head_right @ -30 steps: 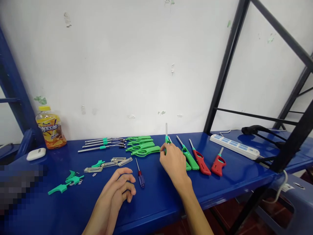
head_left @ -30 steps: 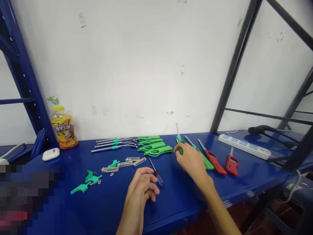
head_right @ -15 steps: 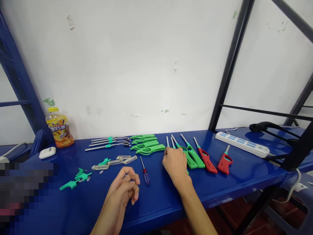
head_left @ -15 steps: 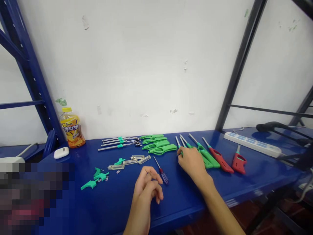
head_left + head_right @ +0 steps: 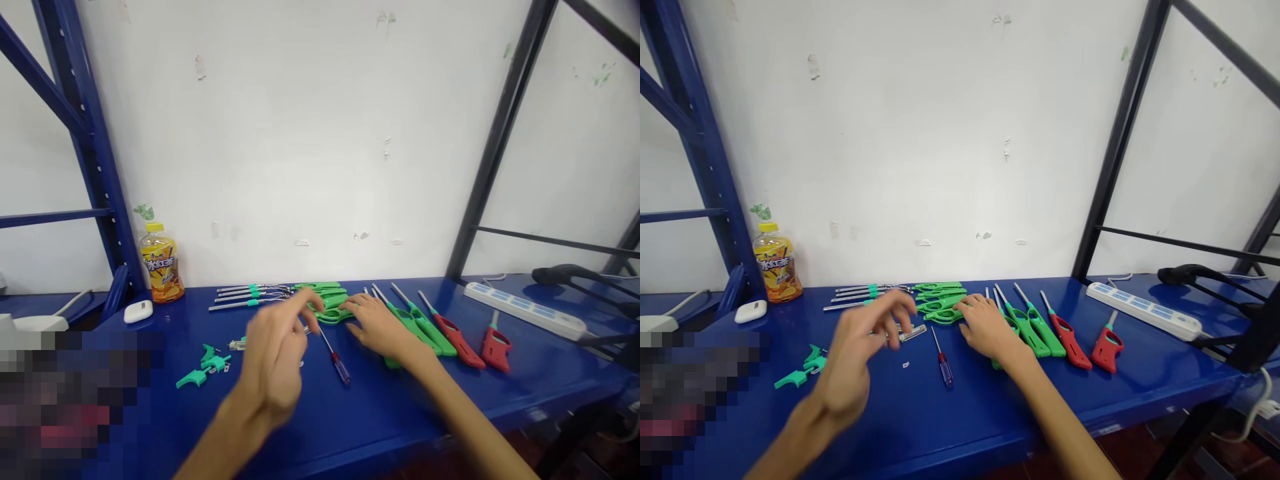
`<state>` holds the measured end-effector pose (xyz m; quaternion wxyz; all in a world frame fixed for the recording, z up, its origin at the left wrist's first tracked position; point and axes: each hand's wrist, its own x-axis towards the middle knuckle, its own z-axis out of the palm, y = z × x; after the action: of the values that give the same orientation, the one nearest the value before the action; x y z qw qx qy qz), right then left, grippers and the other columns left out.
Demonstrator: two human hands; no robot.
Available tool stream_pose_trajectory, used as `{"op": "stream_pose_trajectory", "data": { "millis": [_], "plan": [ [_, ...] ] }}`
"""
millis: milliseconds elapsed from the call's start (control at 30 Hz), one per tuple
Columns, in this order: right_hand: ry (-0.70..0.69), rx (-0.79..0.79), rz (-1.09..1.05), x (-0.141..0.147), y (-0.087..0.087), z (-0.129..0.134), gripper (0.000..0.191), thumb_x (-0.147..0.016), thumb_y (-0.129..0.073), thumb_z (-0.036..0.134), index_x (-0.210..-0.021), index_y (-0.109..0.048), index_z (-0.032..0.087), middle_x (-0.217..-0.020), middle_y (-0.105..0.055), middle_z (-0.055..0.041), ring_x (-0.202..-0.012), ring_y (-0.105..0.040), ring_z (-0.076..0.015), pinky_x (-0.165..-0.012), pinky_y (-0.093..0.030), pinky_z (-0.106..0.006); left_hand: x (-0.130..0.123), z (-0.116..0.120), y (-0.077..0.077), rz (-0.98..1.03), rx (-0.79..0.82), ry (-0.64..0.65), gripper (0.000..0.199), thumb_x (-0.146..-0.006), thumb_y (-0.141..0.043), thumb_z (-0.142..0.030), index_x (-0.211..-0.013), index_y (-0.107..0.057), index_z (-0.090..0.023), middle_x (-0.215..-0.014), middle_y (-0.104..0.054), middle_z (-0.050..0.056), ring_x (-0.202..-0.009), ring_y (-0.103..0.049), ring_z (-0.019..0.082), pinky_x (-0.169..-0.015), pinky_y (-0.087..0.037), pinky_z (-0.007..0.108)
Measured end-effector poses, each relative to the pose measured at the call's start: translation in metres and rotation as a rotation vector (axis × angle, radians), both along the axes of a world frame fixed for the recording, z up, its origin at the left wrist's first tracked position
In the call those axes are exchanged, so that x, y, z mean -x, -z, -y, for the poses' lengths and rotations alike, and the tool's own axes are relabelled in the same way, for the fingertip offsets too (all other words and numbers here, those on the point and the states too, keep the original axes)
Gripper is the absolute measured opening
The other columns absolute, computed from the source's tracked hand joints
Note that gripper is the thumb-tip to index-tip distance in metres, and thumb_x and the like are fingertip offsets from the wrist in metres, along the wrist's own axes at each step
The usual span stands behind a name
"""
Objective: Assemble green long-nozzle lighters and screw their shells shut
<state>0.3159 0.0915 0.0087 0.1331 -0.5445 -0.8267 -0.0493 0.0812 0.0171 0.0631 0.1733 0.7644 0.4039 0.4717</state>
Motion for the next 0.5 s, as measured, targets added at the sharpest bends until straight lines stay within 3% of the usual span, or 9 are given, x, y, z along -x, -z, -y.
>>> {"op": "stream_pose_trajectory", "data": {
  "millis": [67, 167, 267, 333, 500],
  "plan": [
    [-0.051, 0.049, 0.041, -0.003, -0.004, -0.014, 0.038, -0.098, -0.068, 0.024, -0.135, -0.065, 0.017, -0.14, -0.065, -0.0135, -0.132, -0.057, -0.0311, -0.112, -0.045, -0.052, 0.009, -0.019, -0.026, -0.473, -0.145, -0.409, 0.035, -0.081, -0.044, -0.026, -0.107, -0.067, -0.021, -0.084, -0.072, 0.005, -0.073, -0.066, 0.027, -0.067, -0.045, 0.036],
    [-0.095, 0.122, 0.088, -0.007, -0.008, -0.033, 0.038, -0.101, -0.069, 0.035, -0.133, -0.064, 0.018, -0.137, -0.064, -0.0113, -0.119, -0.066, -0.0288, -0.1, -0.056, -0.053, 0.021, -0.059, -0.039, -0.617, -0.12, -0.526, 0.03, -0.095, -0.044, -0.025, -0.103, -0.071, -0.014, -0.085, -0.072, 0.011, -0.081, -0.069, 0.031, -0.075, -0.049, 0.043],
    [-0.139, 0.193, 0.096, -0.012, -0.012, -0.043, 0.036, -0.101, -0.068, 0.036, -0.132, -0.064, 0.018, -0.134, -0.066, -0.0108, -0.114, -0.068, -0.0268, -0.095, -0.059, -0.049, 0.034, -0.097, -0.022, -0.729, -0.102, -0.557, 0.024, -0.102, -0.058, -0.03, -0.115, -0.069, -0.014, -0.109, -0.073, 0.011, -0.101, -0.07, 0.028, -0.091, -0.055, 0.048],
    [-0.175, 0.246, 0.085, -0.014, -0.014, -0.044, 0.035, -0.101, -0.068, 0.036, -0.131, -0.065, 0.017, -0.132, -0.067, -0.0104, -0.112, -0.069, -0.0262, -0.094, -0.059, -0.048, 0.045, -0.114, -0.003, -0.793, -0.059, -0.578, 0.033, -0.102, -0.066, -0.038, -0.127, -0.065, -0.017, -0.128, -0.068, 0.01, -0.11, -0.068, 0.026, -0.095, -0.058, 0.048],
    [-0.225, 0.301, 0.011, -0.013, -0.013, -0.039, 0.032, -0.101, -0.069, 0.038, -0.125, -0.067, 0.016, -0.125, -0.07, -0.0091, -0.107, -0.07, -0.0248, -0.092, -0.059, -0.047, 0.071, -0.135, 0.031, -0.904, 0.072, -0.589, 0.036, -0.102, -0.067, -0.036, -0.133, -0.063, -0.018, -0.133, -0.066, 0.011, -0.112, -0.068, 0.027, -0.094, -0.06, 0.048]
  ]
}}
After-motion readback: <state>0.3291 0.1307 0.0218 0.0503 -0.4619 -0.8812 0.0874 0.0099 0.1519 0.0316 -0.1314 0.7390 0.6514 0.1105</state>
